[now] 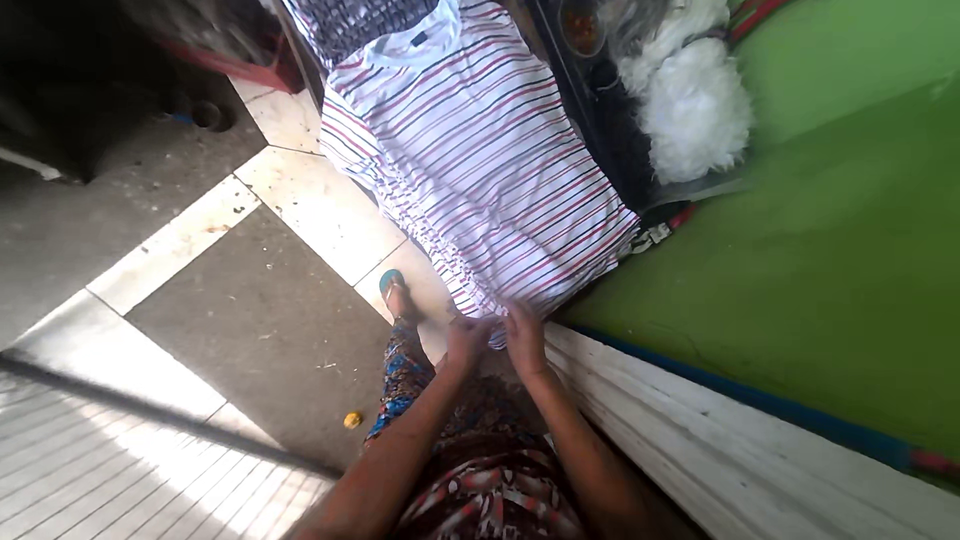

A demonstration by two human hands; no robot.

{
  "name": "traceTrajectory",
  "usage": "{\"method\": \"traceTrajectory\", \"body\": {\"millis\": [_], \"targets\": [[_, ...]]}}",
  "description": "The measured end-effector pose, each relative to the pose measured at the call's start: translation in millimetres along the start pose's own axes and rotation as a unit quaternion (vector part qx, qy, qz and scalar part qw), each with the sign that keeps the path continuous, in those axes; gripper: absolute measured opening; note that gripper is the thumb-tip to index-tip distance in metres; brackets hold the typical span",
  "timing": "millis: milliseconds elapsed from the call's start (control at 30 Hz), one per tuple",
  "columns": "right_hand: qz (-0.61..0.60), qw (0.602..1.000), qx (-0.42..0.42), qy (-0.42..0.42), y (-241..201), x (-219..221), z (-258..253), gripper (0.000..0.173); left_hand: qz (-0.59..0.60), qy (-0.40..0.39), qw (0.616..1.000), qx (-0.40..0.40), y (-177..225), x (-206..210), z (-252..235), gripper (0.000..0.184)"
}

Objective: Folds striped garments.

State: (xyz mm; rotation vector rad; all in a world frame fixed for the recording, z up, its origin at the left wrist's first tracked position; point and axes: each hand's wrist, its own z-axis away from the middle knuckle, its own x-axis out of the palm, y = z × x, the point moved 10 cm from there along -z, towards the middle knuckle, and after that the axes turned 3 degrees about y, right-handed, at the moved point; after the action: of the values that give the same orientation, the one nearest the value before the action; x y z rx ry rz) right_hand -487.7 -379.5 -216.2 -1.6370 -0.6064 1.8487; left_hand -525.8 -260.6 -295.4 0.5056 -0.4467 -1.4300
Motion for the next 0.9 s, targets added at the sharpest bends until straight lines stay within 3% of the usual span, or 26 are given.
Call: {"method": "traceTrajectory", "body": {"millis": [167,267,500,667,767,900], "targets": [[-0.040,0.999,0.033,-0.006,6.7,2.3,3.2,0.027,0.006,-0.016,1.000,0.008,-6.0,7.6,-4.7,0.028],[-0.038,0.998,0.044,-0.009,5.2,-1.8,0.1,0.027,-0.028,-0.020,0.999,0.020,-5.6,12.4,-9.4,0.023],[-0.005,0.999,-0.040,0.021,-6.3,-1.1,9.6,0.029,0.047,-0.021,0.998,0.040,0.0,8.6,4.6,0.015],[0.010,0.999,-0.051,-0.005,-9.1,2.7,9.7,0.031,0.123,-0.030,0.992,-0.006,8.1,7.8,16.4,0.024],[0.016,0.998,-0.051,-0.023,-12.6,3.7,12.1,0.037,0.132,-0.033,0.990,-0.017,13.6,6.9,19.0,0.010],[0.030,0.997,-0.074,-0.015,-20.9,0.5,15.9,0.037,0.124,-0.022,0.992,-0.017,15.4,3.3,18.2,0.014]]}}
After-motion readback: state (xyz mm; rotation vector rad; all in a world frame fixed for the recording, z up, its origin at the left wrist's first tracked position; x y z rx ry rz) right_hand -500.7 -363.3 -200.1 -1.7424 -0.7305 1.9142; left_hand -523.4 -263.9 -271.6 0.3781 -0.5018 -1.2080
